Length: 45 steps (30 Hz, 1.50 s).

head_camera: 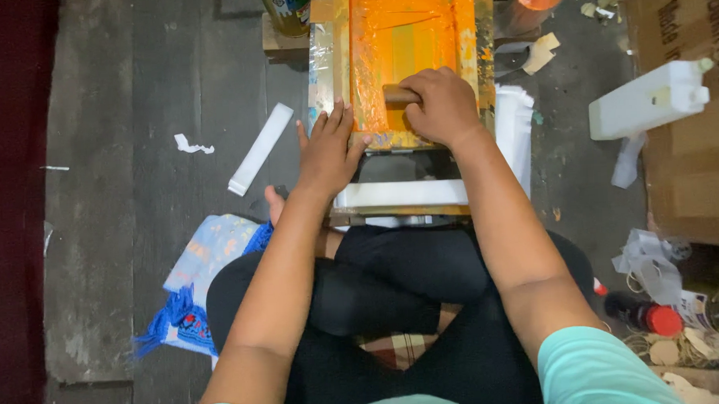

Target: The person positions a translucent strip on a screen printing frame and uses a small block to smooth it down before lifting the strip to inspect it.

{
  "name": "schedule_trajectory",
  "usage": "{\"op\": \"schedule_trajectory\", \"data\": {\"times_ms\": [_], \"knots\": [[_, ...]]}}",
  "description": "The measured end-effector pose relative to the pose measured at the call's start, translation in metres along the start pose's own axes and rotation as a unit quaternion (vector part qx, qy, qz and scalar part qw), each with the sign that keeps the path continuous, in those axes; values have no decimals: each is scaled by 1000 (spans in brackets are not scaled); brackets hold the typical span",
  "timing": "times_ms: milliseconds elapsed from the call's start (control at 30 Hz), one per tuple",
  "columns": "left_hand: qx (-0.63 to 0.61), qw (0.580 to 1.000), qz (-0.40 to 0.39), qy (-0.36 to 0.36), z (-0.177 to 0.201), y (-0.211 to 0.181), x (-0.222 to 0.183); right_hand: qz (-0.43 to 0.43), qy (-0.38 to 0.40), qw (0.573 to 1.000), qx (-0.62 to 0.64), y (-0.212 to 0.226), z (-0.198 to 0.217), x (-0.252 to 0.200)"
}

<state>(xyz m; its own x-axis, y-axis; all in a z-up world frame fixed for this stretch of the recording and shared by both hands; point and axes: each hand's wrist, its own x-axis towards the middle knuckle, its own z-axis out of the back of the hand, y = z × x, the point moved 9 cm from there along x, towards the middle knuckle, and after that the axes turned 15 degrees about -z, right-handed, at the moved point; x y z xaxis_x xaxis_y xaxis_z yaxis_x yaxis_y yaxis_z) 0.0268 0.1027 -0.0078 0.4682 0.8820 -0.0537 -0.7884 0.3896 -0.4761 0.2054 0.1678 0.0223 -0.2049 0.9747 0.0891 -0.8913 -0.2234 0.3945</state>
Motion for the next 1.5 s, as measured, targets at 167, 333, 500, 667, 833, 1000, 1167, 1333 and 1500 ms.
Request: {"op": "schedule_trajectory", "data": {"times_ms": [167,333,500,667,833,1000,1167,1333,1500], "knots": [[17,1000,-3,7,-10,-5,-20,-34,83,996,-11,10,4,-27],[39,999,-14,5,-8,-10,-27,-39,118,992,12,10,3,-38],[30,999,-14,-9,-10,-2,-22,-60,42,997,38,7,19,-30],[-7,1000,-9,-18,-1,1,-10,-42,-32,997,63,-9,15,-10],[-17,999,-10,-40,-2,13,11,-9,-76,996,50,-13,7,6],[-24,998,-10,-58,-4,16,12,-9,-54,998,8,-18,-9,11],[-14,999,-12,-51,-1,11,5,-4,-28,1000,-6,-6,1,4],[-4,999,-15,-46,-2,-3,-16,-27,27,999,-2,10,13,-24],[29,997,-12,-66,-1,-9,-26,-30,59,995,80,26,31,-40]]}}
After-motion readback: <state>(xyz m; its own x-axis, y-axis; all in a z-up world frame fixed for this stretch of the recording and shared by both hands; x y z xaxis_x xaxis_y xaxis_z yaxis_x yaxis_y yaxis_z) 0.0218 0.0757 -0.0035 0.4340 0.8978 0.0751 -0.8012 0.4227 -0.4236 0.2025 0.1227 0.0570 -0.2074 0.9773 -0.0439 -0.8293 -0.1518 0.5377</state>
